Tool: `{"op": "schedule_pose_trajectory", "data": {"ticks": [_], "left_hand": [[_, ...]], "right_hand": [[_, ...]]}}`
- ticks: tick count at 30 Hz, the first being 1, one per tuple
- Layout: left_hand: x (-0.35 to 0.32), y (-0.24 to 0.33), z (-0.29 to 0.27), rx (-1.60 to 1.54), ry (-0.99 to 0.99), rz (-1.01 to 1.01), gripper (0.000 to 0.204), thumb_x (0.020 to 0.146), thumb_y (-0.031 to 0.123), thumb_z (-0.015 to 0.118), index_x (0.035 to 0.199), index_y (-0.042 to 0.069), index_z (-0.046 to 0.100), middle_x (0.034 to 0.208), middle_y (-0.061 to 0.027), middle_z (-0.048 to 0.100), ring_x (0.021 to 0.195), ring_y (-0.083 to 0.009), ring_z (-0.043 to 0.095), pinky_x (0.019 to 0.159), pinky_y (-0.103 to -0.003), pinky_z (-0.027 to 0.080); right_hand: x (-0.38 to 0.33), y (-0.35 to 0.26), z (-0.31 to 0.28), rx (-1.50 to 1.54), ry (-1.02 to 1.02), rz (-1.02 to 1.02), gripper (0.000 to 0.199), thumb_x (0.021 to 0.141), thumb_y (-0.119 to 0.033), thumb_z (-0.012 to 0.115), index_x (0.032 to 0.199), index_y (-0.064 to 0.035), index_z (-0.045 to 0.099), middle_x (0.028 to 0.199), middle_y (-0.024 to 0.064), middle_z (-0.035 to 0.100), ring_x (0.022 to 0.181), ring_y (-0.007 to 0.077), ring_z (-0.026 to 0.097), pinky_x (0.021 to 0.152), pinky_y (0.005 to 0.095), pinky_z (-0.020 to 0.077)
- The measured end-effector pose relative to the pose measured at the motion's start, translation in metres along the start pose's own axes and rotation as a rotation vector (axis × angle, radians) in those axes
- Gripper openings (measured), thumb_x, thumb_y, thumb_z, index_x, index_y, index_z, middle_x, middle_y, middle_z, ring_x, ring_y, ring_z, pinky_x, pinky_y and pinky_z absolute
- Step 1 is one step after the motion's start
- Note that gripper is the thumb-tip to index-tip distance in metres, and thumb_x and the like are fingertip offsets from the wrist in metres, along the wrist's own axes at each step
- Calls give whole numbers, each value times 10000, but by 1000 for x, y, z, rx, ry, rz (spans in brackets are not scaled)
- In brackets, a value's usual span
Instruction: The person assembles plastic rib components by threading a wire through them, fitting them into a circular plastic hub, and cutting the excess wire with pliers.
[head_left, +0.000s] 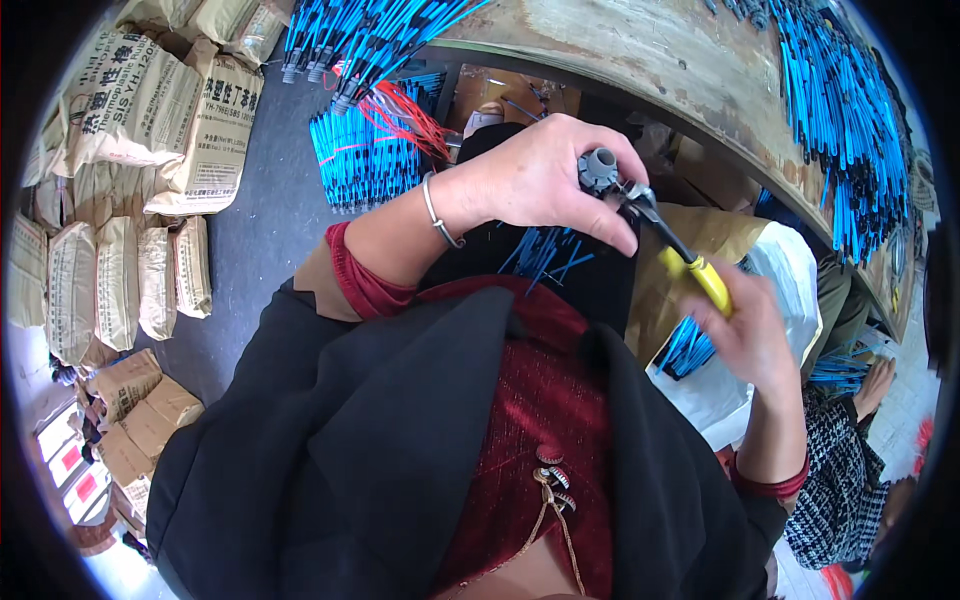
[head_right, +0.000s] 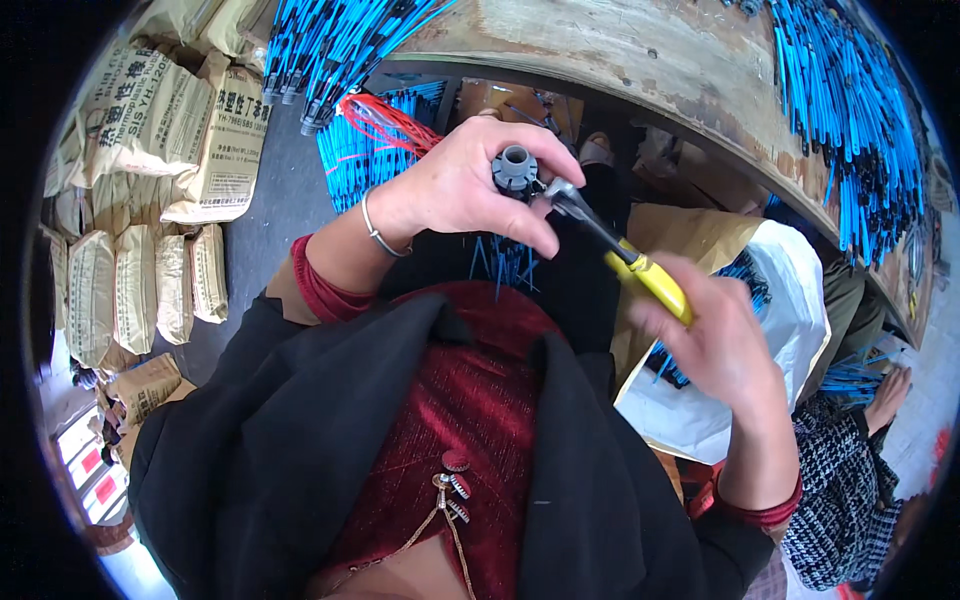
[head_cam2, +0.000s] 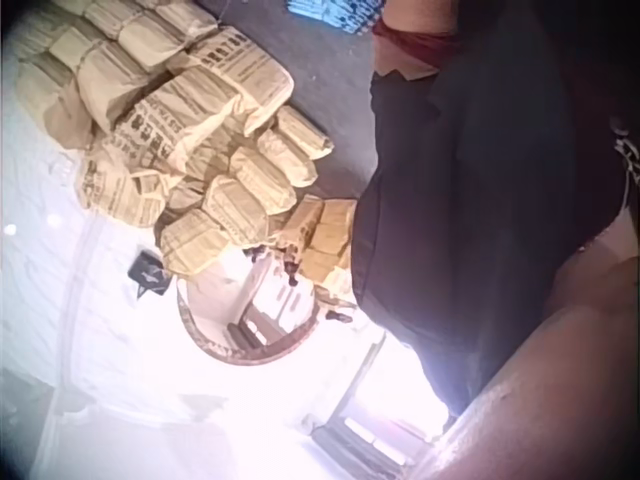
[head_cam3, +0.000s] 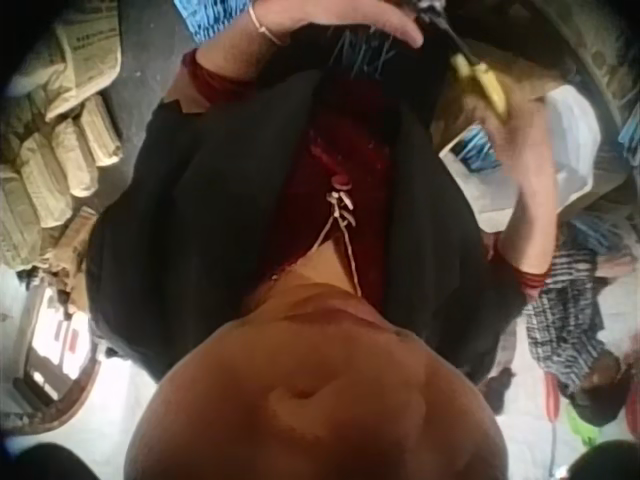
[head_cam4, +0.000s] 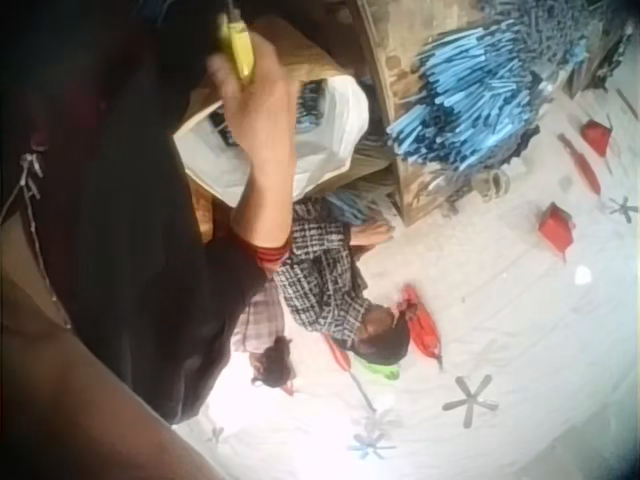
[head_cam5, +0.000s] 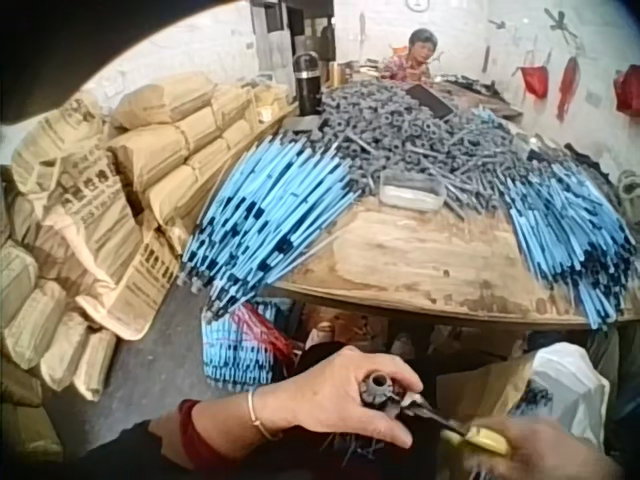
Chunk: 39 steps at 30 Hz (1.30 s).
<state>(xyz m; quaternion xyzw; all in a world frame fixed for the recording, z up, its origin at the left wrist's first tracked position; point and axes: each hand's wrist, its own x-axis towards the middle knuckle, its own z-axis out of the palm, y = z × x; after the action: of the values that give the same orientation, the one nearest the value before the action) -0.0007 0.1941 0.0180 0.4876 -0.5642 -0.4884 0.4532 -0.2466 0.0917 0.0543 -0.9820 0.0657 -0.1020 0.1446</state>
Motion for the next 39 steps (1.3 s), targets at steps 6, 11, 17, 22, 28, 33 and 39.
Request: {"op": "schedule_pose_trajectory", "data": {"ticks": [6,11,17,22,28,33,39], "left_hand": [[2,-9,-2,-98,-172,207,350,589,111,810,882,30,639,734,-14,611,658,-83,560,615,-223,445],[0,-9,2,-35,65,83,359,586,115,810,892,31,641,737,-13,610,670,-84,560,627,-227,445],[7,-9,-1,41,17,230,336,631,230,797,862,42,643,728,-5,609,690,-68,547,654,-220,441],[6,-9,2,-66,-37,145,305,641,213,789,851,48,641,715,0,594,681,-70,540,638,-212,431],[6,-10,7,72,146,118,243,670,156,770,833,42,631,703,6,580,655,-57,525,597,-201,421],[5,-6,7,67,112,87,227,677,159,765,819,45,630,701,11,581,653,-51,523,591,-197,419],[4,-9,7,57,98,96,233,673,168,767,814,44,630,679,18,574,639,-49,520,578,-199,415]], "right_hand": [[-9,-3,25,1893,-784,723,666,637,-112,747,1188,40,405,780,157,621,733,275,634,623,323,497],[10,11,8,504,-65,4,709,592,-151,791,1159,53,416,623,174,592,538,261,622,477,310,491],[-3,4,17,1343,-626,587,765,576,-113,745,1226,40,373,650,126,600,581,224,618,560,270,487],[-4,10,28,1684,-792,666,779,610,-112,715,1273,29,332,812,108,623,788,226,621,712,277,470],[1,-6,12,639,-278,358,720,673,-32,634,1312,1,304,1050,163,568,975,275,563,832,318,425],[5,-17,6,403,-202,366,563,748,17,530,1287,-13,370,1052,174,553,967,302,550,848,340,412],[-7,-17,25,365,-81,341,400,811,-12,501,1208,18,458,852,121,601,745,238,599,718,315,463]]}}
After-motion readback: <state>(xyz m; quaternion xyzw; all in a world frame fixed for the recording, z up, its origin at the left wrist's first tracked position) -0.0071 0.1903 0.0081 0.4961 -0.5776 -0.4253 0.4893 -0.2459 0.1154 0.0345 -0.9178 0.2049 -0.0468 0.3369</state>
